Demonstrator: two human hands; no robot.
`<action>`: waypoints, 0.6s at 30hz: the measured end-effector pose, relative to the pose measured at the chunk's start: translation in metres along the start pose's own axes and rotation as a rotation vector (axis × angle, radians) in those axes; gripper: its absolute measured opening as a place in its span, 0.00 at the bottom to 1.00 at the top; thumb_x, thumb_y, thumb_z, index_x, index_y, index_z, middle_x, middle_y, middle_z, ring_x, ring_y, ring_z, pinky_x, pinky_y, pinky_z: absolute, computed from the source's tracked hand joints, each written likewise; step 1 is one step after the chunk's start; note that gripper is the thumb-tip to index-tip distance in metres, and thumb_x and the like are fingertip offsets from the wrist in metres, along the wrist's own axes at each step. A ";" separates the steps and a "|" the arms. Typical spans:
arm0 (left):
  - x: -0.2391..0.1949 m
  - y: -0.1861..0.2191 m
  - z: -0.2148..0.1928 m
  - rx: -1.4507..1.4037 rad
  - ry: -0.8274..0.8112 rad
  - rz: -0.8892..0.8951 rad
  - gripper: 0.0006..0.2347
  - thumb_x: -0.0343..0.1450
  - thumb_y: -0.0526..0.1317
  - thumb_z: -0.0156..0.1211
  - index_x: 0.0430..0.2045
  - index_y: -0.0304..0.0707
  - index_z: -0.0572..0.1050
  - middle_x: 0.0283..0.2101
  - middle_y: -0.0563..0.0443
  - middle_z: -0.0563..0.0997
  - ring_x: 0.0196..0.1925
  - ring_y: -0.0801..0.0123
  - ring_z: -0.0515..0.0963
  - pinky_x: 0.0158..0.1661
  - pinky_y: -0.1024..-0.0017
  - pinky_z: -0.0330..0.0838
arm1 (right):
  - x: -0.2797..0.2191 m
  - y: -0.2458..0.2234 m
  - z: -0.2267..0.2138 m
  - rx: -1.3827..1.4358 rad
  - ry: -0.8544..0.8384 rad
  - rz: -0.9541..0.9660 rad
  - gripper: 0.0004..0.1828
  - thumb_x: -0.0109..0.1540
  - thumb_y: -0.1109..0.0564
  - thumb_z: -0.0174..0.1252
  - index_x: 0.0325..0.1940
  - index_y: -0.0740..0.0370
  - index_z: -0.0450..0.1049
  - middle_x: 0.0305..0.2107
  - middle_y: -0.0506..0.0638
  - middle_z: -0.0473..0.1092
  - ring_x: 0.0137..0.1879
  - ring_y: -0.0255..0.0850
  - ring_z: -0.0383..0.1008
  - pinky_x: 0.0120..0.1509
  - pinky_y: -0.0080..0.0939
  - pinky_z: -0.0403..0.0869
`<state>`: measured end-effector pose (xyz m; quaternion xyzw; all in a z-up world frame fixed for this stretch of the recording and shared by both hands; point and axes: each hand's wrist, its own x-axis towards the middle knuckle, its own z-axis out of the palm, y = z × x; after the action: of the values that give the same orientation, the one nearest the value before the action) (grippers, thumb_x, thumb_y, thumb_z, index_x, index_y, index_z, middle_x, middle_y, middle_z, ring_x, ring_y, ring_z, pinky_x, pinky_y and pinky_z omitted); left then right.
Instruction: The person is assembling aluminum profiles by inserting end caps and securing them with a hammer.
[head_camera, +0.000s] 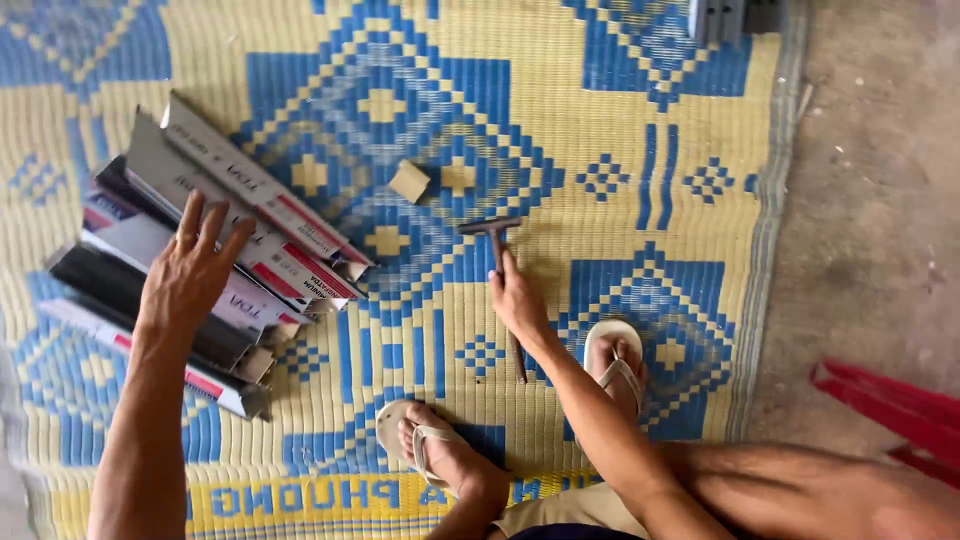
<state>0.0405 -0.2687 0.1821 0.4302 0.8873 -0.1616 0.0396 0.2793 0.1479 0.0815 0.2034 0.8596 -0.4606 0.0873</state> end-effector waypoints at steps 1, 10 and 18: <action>0.000 0.004 -0.002 -0.001 0.010 0.020 0.38 0.60 0.27 0.71 0.68 0.50 0.64 0.72 0.42 0.66 0.80 0.44 0.60 0.43 0.64 0.89 | 0.003 -0.002 -0.005 0.001 0.018 0.013 0.20 0.73 0.57 0.45 0.68 0.68 0.62 0.17 0.44 0.64 0.12 0.29 0.57 0.09 0.31 0.61; 0.002 0.039 -0.046 -0.354 0.113 -0.165 0.40 0.59 0.10 0.58 0.70 0.33 0.66 0.75 0.20 0.64 0.78 0.26 0.59 0.73 0.31 0.51 | 0.147 0.001 -0.179 -0.131 0.554 0.156 0.15 0.72 0.49 0.47 0.43 0.59 0.74 0.34 0.50 0.72 0.32 0.37 0.75 0.28 0.32 0.78; 0.046 0.150 -0.095 -0.587 0.378 -0.175 0.18 0.70 0.24 0.60 0.56 0.27 0.73 0.59 0.25 0.76 0.60 0.39 0.79 0.52 0.54 0.84 | 0.326 0.139 -0.316 -0.730 0.703 0.259 0.15 0.69 0.49 0.63 0.55 0.59 0.75 0.45 0.59 0.76 0.51 0.54 0.75 0.45 0.55 0.82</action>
<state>0.1346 -0.1173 0.2245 0.3453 0.9210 0.1797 -0.0172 0.0566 0.5652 0.0435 0.4065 0.9094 -0.0204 -0.0851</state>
